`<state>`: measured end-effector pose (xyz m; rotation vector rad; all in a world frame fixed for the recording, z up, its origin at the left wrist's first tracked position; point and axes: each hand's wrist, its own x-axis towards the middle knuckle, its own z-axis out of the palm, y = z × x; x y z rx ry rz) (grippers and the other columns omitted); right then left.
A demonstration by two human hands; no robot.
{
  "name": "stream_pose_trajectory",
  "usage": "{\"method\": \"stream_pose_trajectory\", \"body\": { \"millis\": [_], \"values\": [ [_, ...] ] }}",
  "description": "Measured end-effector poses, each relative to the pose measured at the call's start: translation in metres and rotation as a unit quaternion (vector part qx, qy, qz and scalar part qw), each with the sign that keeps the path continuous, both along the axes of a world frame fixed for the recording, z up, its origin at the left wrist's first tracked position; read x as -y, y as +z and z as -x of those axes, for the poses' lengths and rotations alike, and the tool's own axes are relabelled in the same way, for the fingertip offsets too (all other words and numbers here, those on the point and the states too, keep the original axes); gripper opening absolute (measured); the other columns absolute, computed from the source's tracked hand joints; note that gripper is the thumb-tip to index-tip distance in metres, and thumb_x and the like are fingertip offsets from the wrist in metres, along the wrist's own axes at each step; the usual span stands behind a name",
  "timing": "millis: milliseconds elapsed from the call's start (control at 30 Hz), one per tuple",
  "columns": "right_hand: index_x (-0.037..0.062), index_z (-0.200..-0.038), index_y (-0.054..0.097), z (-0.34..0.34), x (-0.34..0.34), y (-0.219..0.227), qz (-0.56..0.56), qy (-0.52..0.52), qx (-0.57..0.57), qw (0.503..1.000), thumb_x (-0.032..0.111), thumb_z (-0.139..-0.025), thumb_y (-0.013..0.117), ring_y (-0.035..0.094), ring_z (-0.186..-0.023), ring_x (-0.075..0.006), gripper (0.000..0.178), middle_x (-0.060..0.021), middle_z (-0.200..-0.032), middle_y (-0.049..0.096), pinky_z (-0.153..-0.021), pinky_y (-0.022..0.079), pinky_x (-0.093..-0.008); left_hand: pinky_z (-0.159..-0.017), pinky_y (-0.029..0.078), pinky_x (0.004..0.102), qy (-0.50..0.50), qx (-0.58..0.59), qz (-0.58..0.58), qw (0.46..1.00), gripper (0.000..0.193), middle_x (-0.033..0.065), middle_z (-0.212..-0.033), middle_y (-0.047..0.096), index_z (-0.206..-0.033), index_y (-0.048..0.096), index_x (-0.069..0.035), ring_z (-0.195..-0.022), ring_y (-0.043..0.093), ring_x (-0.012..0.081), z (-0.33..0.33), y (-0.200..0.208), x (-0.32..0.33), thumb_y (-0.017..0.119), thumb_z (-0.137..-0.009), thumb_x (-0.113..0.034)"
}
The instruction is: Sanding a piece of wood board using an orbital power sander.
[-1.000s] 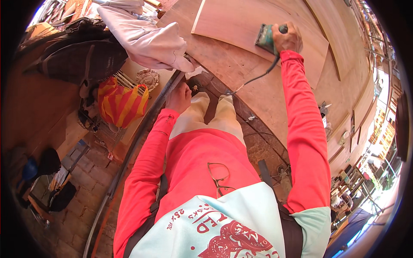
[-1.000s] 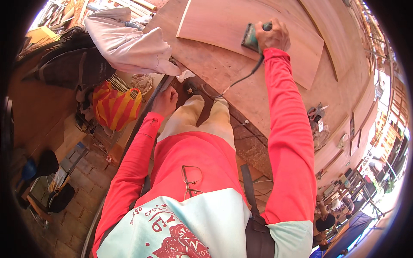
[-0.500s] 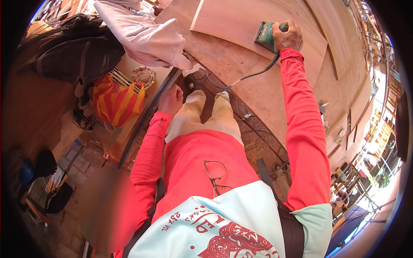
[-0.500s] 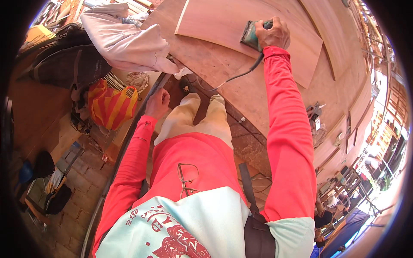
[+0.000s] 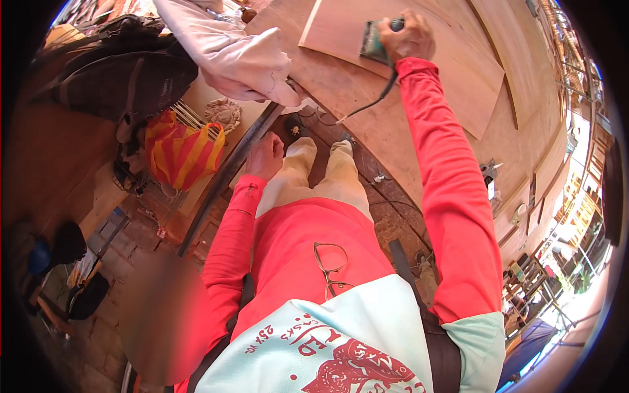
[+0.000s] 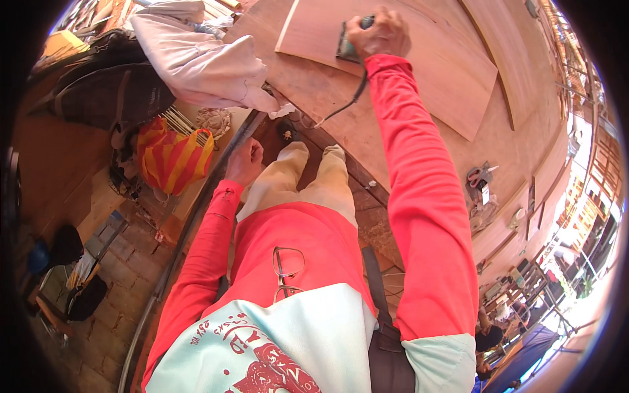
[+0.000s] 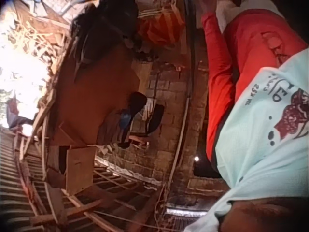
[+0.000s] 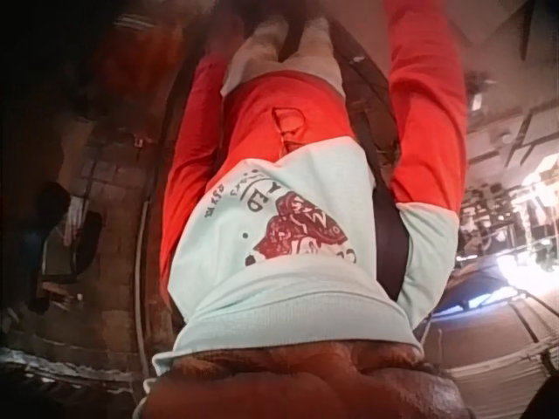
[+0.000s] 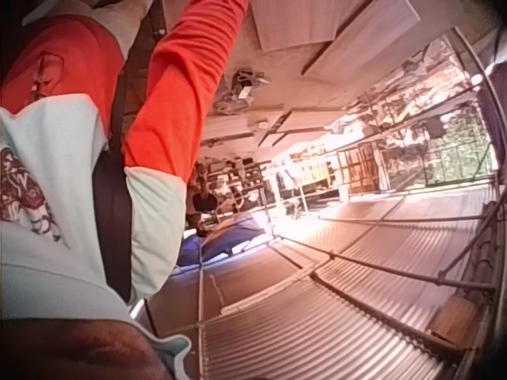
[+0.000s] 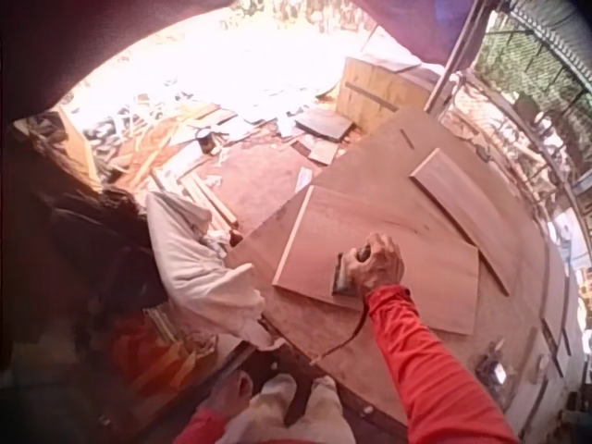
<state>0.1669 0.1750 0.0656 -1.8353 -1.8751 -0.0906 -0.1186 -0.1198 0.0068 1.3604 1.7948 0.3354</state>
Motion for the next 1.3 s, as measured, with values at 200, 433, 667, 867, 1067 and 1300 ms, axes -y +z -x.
{"method": "stream_pose_trajectory", "body": {
  "millis": [200, 433, 667, 867, 1067, 1300],
  "values": [
    [0.0073, -0.086, 0.065, 0.01, 0.039, 0.008, 0.058, -0.013, -0.012, 0.998, 0.035, -0.075, 0.071, 0.065, -0.091, -0.038, 0.03, -0.016, -0.091, 0.064, -0.075, 0.054, -0.051, -0.064, 0.051, 0.0395, 0.043, -0.029, -0.001, 0.999, 0.009, 0.0143, -0.078, 0.066, -0.095, 0.059, -0.004, -0.072, 0.068, 0.0306, 0.025, -0.019, 0.023, 0.064, -0.092, -0.012],
    [0.0059, -0.083, 0.066, 0.039, -0.008, 0.005, 0.017, 0.022, 0.006, 1.0, 0.035, -0.074, 0.072, 0.065, -0.089, -0.0378, 0.031, -0.0156, -0.088, 0.064, -0.074, 0.054, -0.0512, -0.066, 0.052, 0.0399, 0.033, -0.023, 0.029, 0.999, 0.011, 0.0147, -0.078, 0.066, -0.095, 0.06, -0.004, -0.073, 0.068, 0.031, 0.021, -0.008, 0.017, 0.064, -0.093, -0.015],
    [0.0066, -0.089, 0.066, 0.056, 0.025, 0.009, 0.056, 0.015, -0.012, 0.998, 0.034, -0.074, 0.073, 0.064, -0.091, -0.0374, 0.032, -0.0156, -0.091, 0.063, -0.076, 0.054, -0.0504, -0.071, 0.052, 0.0505, 0.086, -0.016, 0.037, 0.996, 0.012, 0.0188, -0.085, 0.068, -0.096, 0.059, -0.007, -0.084, 0.067, 0.0424, 0.038, -0.022, 0.031, 0.064, -0.092, -0.017],
    [0.0075, -0.092, 0.069, 0.097, -0.015, 0.004, 0.02, 0.056, 0.006, 0.998, 0.037, -0.077, 0.071, 0.065, -0.093, -0.0373, 0.033, -0.0151, -0.095, 0.067, -0.08, 0.054, -0.0487, -0.072, 0.052, 0.0509, 0.076, -0.002, 0.035, 0.997, 0.012, 0.0194, -0.085, 0.068, -0.095, 0.059, -0.006, -0.085, 0.066, 0.0435, 0.028, -0.015, 0.023, 0.063, -0.092, -0.017],
    [0.0071, -0.094, 0.068, 0.071, -0.003, 0.005, 0.046, 0.015, 0.002, 0.999, 0.037, -0.077, 0.071, 0.065, -0.09, -0.039, 0.034, -0.0163, -0.095, 0.066, -0.079, 0.054, -0.0503, -0.073, 0.052, 0.0508, 0.111, -0.004, 0.036, 0.993, 0.013, 0.0198, -0.087, 0.068, -0.095, 0.059, -0.006, -0.086, 0.066, 0.0433, 0.042, -0.019, 0.034, 0.063, -0.093, -0.018],
    [0.0064, -0.093, 0.067, 0.126, -0.005, 0.012, 0.032, 0.099, -0.023, 0.994, 0.036, -0.076, 0.072, 0.065, -0.091, -0.0388, 0.034, -0.0179, -0.096, 0.066, -0.079, 0.054, -0.0493, -0.073, 0.052, 0.0496, 0.088, -0.009, 0.045, 0.995, 0.013, 0.0194, -0.086, 0.068, -0.097, 0.058, -0.006, -0.086, 0.067, 0.0426, 0.04, -0.022, 0.029, 0.062, -0.093, -0.017]
  ]
}}
